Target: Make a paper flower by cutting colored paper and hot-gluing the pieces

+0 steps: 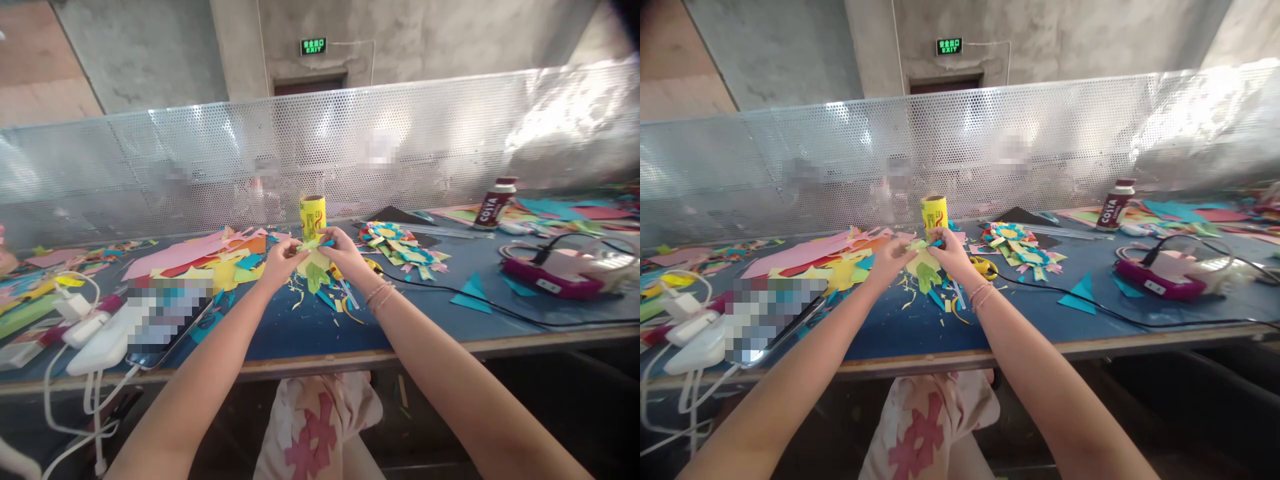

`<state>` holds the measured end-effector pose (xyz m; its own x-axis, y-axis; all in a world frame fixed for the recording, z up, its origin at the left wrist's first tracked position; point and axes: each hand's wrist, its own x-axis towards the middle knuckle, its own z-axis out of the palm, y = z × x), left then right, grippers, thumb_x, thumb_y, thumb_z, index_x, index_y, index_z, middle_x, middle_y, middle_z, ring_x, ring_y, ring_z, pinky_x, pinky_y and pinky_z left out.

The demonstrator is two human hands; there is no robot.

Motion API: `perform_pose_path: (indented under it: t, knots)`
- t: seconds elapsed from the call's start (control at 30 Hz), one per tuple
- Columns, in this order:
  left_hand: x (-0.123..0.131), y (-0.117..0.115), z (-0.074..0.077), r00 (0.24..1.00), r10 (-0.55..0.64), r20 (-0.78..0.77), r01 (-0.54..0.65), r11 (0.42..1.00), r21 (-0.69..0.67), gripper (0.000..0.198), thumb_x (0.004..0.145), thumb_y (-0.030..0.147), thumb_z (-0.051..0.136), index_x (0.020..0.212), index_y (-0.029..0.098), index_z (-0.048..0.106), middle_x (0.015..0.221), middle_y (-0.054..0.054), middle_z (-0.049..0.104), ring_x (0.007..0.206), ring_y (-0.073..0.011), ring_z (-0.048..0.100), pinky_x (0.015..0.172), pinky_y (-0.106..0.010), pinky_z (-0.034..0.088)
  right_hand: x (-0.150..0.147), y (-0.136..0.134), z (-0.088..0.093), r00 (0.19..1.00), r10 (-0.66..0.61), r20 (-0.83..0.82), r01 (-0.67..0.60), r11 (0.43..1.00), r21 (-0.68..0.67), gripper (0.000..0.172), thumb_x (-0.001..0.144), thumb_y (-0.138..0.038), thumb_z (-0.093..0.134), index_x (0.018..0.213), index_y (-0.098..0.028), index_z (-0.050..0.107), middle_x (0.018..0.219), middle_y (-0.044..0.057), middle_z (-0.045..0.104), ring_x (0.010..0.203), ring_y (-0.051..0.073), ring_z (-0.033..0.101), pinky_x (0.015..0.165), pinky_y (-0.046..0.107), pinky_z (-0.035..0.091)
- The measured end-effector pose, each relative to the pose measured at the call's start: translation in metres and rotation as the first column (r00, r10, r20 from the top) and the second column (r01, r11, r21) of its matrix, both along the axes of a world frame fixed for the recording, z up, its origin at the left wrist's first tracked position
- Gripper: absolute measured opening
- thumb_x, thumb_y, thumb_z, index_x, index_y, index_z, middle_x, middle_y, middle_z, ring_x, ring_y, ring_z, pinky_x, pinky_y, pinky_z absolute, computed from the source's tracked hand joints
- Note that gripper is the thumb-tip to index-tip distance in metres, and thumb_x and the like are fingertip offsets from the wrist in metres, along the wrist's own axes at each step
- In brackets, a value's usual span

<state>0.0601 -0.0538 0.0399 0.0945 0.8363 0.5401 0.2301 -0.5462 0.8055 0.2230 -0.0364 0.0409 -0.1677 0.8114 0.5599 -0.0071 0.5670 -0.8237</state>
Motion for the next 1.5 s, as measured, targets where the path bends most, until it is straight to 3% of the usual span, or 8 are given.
perform_pose_path:
  t: [0.27,0.7,0.8,0.93,1.07,1.17,1.27,1.5]
  knots:
    - [-0.001,-0.003,0.003,0.995,0.080,-0.052,-0.069,0.979,0.193,0.012,0.073,0.031,0.063,0.073,0.019,0.062,0.080,-0.003,0.058,0.078,-0.0143,0.052,0.071,-0.023,0.040,-0.001,0.002,0.000,0.999,0.030,0.033,-0.033,0.997,0.069,0.037,0.060,-0.019,0.056,0.095,-0.020,0.046,0.079,-0.002,0.048,0.070,0.011,0.049,0.063,0.025,0.042]
    - [-0.004,-0.003,0.004,0.992,0.118,-0.041,-0.105,0.965,0.242,0.008,0.069,0.028,0.069,0.072,0.022,0.064,0.080,-0.003,0.060,0.084,-0.0184,0.051,0.082,-0.030,0.039,-0.002,-0.010,0.002,0.961,-0.172,0.217,0.085,0.929,0.360,0.032,0.069,-0.017,0.051,0.100,-0.021,0.047,0.084,0.002,0.053,0.079,0.015,0.053,0.077,0.032,0.045]
    - [-0.007,-0.003,0.005,0.992,0.123,0.002,-0.120,0.965,0.234,0.007,0.067,0.026,0.070,0.068,0.023,0.064,0.079,-0.004,0.060,0.086,-0.0198,0.051,0.086,-0.032,0.039,0.009,-0.012,0.006,0.859,-0.355,0.368,0.178,0.883,0.434,0.043,0.065,-0.020,0.056,0.107,-0.019,0.047,0.099,0.008,0.052,0.096,0.022,0.051,0.087,0.040,0.042]
    - [-0.012,0.000,0.006,0.987,0.157,0.034,-0.161,0.959,0.233,0.006,0.067,0.021,0.070,0.066,0.022,0.064,0.080,-0.004,0.058,0.088,-0.0188,0.052,0.079,-0.028,0.039,0.035,-0.003,0.008,0.572,-0.535,0.622,0.416,0.842,0.342,0.044,0.064,-0.029,0.060,0.105,-0.016,0.051,0.112,0.015,0.048,0.110,0.033,0.045,0.091,0.049,0.038]
    - [-0.018,0.005,0.005,0.981,0.192,0.016,-0.189,0.947,0.259,0.006,0.068,0.019,0.069,0.068,0.022,0.064,0.080,-0.003,0.057,0.086,-0.0180,0.052,0.075,-0.026,0.039,0.054,0.006,0.004,0.276,-0.310,0.910,0.470,0.869,0.154,0.037,0.065,-0.027,0.060,0.099,-0.011,0.059,0.112,0.021,0.053,0.112,0.039,0.045,0.091,0.050,0.038]
    - [-0.019,0.007,0.003,0.981,0.196,-0.004,-0.187,0.942,0.278,0.005,0.069,0.023,0.069,0.070,0.023,0.065,0.079,-0.004,0.058,0.086,-0.0189,0.052,0.077,-0.028,0.039,0.058,0.008,-0.002,0.120,-0.157,0.980,0.426,0.900,0.092,0.039,0.062,-0.019,0.060,0.101,-0.013,0.061,0.113,0.020,0.055,0.110,0.037,0.049,0.086,0.046,0.042]
    - [-0.020,0.008,0.002,0.986,0.162,-0.027,-0.150,0.953,0.262,0.004,0.070,0.026,0.069,0.073,0.025,0.067,0.082,-0.005,0.058,0.090,-0.0205,0.051,0.081,-0.029,0.039,0.057,0.008,-0.006,0.060,-0.145,0.988,0.375,0.920,0.112,0.047,0.059,-0.018,0.061,0.106,-0.013,0.060,0.113,0.019,0.056,0.106,0.035,0.053,0.079,0.042,0.046]
    - [-0.026,0.014,0.000,0.971,0.222,-0.086,-0.185,0.931,0.313,0.003,0.070,0.024,0.068,0.073,0.025,0.069,0.080,-0.004,0.058,0.085,-0.0192,0.052,0.086,-0.031,0.038,0.050,0.004,-0.010,0.118,-0.177,0.977,0.355,0.927,0.125,0.050,0.070,-0.025,0.053,0.119,-0.016,0.052,0.107,0.017,0.062,0.105,0.034,0.055,0.081,0.046,0.043]
